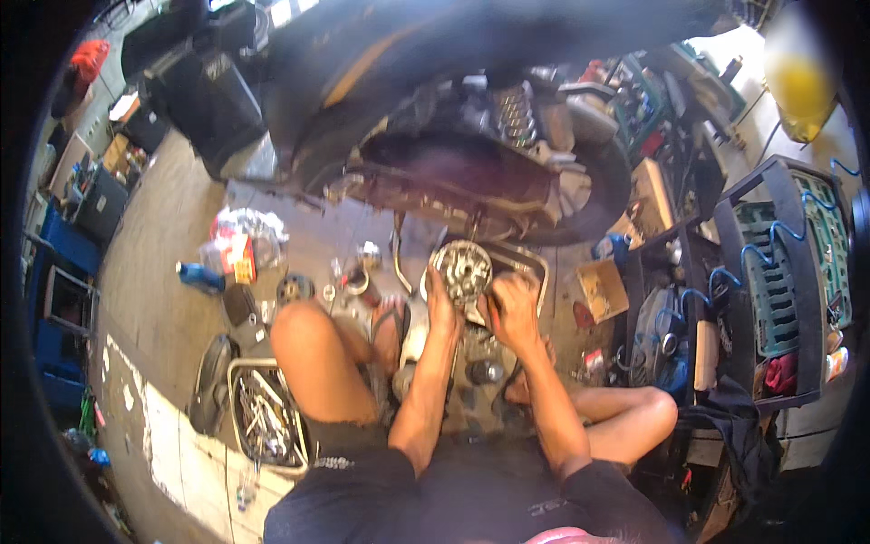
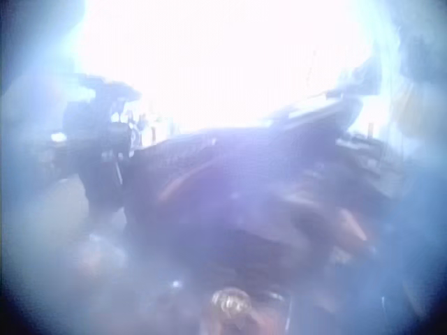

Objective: The person cleans and reassembles parts of a motorcycle transmission, using a brush and liquid to clean the components before fitting a metal plate back onto the assembly.

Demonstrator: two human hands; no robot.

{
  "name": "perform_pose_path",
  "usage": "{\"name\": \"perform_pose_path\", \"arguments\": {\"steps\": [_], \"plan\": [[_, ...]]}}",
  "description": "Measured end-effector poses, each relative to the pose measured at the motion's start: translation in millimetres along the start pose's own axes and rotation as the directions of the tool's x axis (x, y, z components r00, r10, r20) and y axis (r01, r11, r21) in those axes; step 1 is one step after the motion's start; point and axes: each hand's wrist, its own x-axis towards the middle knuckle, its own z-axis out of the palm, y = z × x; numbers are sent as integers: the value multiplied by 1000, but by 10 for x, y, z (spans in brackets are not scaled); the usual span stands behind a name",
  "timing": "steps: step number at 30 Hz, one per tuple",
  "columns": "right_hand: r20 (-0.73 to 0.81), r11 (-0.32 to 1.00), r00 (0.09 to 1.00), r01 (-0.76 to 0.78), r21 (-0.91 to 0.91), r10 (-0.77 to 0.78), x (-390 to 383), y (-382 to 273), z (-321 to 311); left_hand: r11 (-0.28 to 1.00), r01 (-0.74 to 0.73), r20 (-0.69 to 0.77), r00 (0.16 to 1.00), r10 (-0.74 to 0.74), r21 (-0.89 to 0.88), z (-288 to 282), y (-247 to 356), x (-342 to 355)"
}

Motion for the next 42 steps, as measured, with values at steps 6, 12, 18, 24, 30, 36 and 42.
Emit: {"name": "perform_pose_path", "arguments": {"steps": [6, 12, 18, 24, 30, 36, 42], "plan": [[14, 987, 998, -59, 149, 57, 105, -203, 8, 990, 132, 109, 986, -127, -42, 85, -28, -156], [13, 948, 972, -231, 217, 234, 173, -44, -53, 982, 185, 236, 956, -173, -27, 241, -201, -258], [-166, 791, 785, -543, 282, 597, 429, 57, -290, 972, 97, 291, 943, -158, 213, 424, -186, -390], [-216, 990, 967, -138, -9, 133, 285, 46, -233, 967, 145, 164, 970, -181, 209, 483, -195, -517], [-4, 988, 999, 54, 147, -54, 70, 45, -196, 981, 187, 162, 971, -175, -61, 194, -143, -283], [277, 680, 739, -674, 288, 614, -529, 847, 126, 960, 169, -31, 983, -180, -223, -216, 37, -62], [298, -9, 189, -831, 555, 936, -1939, 2024, 867, 962, 141, -28, 988, -151, -233, -94, -44, 12]]}}
